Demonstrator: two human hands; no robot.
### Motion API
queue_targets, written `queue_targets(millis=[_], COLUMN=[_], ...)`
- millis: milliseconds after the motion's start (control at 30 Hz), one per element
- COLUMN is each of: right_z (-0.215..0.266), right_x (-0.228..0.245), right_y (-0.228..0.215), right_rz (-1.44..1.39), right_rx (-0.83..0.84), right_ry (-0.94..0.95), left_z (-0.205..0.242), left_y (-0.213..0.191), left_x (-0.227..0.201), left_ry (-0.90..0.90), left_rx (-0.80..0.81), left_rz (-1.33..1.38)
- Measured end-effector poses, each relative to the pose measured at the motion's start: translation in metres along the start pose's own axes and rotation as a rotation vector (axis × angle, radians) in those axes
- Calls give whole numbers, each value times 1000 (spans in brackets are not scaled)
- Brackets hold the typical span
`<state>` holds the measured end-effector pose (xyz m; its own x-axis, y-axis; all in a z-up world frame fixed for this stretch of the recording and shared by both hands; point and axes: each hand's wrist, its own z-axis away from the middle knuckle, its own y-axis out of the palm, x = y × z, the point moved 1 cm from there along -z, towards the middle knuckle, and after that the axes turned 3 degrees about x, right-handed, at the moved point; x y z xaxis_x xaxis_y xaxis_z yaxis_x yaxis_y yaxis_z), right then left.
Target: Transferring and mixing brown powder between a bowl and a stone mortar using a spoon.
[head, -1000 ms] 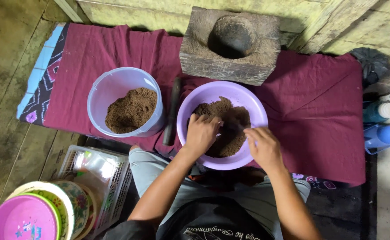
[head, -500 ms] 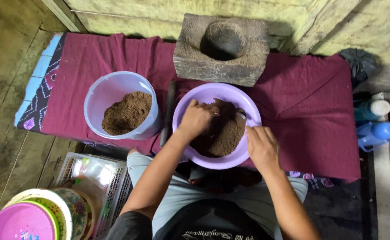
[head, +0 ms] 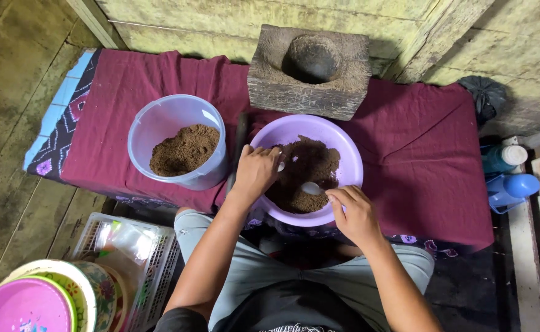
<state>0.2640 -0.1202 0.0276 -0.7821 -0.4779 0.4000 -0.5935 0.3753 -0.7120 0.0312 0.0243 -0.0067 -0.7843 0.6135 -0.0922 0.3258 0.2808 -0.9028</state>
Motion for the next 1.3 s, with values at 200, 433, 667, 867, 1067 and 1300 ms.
queue_targets(millis=[200, 433, 667, 867, 1067, 1300], right_z=[-9, -50, -91, -62, -7, 9], right_x=[1, -75, -69, -45, -22, -37], right_y=[32, 56, 79, 16, -11, 10], right_rz=[-213, -80, -225, -208, -146, -101], right_rx=[167, 2, 142, 285, 278, 89], right_ry=[-35, -16, 101, 83, 31, -36], left_z=[22, -2, -51, -27, 31, 44], left_y=[-13, -3, 77, 2, -8, -25], left_x=[-4, 6, 36, 8, -11, -20], left_ry=[-72, -133, -17, 4, -49, -33], left_rx=[-9, -64, -151, -75, 41, 31], left_rz=[-57, -130, -100, -97, 61, 116])
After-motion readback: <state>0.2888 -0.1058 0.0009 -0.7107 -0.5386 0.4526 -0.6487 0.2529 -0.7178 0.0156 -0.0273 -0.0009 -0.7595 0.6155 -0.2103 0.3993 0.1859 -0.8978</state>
